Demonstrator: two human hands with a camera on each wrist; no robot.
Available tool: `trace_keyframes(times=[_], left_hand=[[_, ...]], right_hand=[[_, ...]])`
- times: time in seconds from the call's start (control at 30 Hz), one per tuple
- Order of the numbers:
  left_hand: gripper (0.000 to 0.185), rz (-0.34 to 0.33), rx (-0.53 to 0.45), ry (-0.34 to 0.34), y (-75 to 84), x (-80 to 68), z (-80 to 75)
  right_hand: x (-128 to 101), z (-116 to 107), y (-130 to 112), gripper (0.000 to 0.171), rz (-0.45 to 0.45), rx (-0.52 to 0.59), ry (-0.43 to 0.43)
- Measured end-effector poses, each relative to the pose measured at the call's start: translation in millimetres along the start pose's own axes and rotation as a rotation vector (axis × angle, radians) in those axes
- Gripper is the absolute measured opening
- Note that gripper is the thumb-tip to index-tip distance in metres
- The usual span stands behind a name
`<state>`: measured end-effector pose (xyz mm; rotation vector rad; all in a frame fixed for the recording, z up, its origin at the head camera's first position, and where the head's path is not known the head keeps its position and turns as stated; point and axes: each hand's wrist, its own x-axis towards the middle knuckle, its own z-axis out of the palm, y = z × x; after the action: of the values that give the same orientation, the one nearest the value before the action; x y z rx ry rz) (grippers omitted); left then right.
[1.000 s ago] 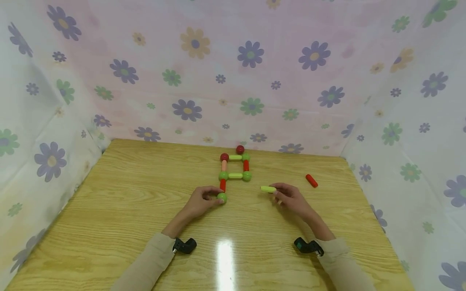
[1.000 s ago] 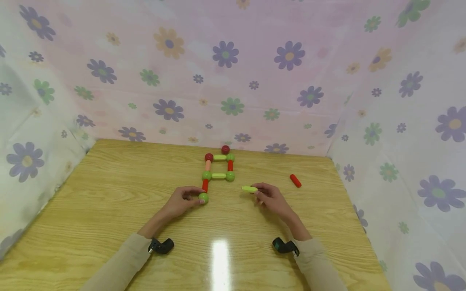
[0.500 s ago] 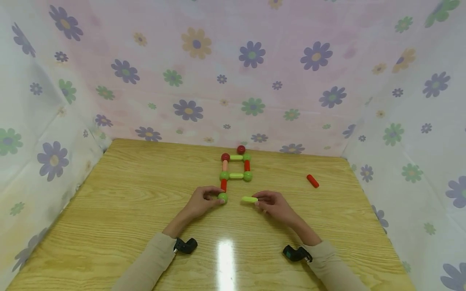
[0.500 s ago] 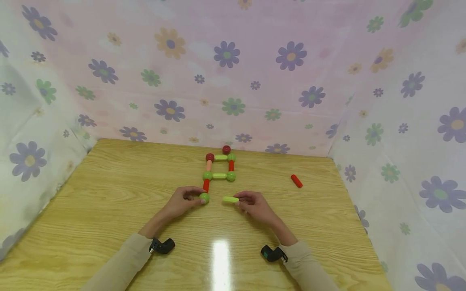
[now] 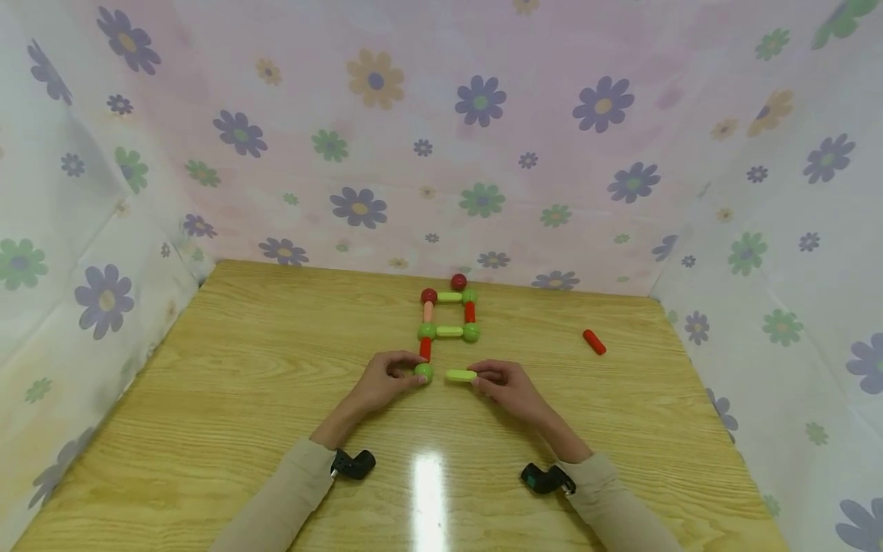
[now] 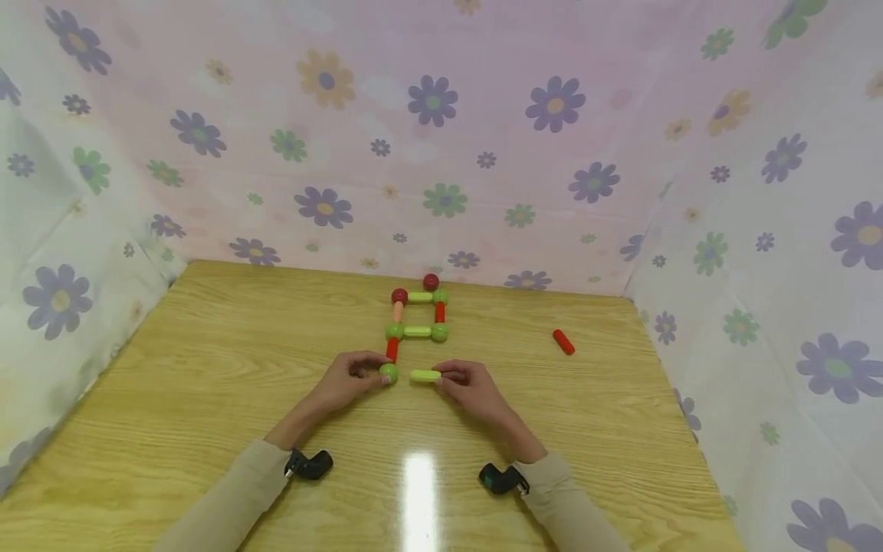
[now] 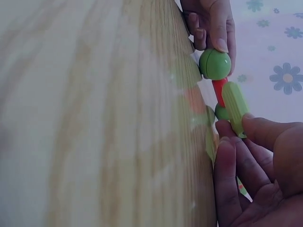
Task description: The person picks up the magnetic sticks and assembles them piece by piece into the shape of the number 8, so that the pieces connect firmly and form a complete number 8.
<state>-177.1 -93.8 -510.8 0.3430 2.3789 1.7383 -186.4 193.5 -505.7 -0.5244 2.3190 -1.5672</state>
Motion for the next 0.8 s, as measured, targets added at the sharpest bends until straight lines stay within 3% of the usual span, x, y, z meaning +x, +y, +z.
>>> trace_keyframes(times=[0.3,0.8], left_hand=[[0.031,0.013,0.011,0.004,-2.1,0.6,-0.2],[0.031,0.001,0.004,0.01,-1.5,0.7,0.4]], right_hand=[[1,10,-4,0.029,0.031,0.012,0.038],[10,16,-7,0.03,0.014,0.008,0.018]])
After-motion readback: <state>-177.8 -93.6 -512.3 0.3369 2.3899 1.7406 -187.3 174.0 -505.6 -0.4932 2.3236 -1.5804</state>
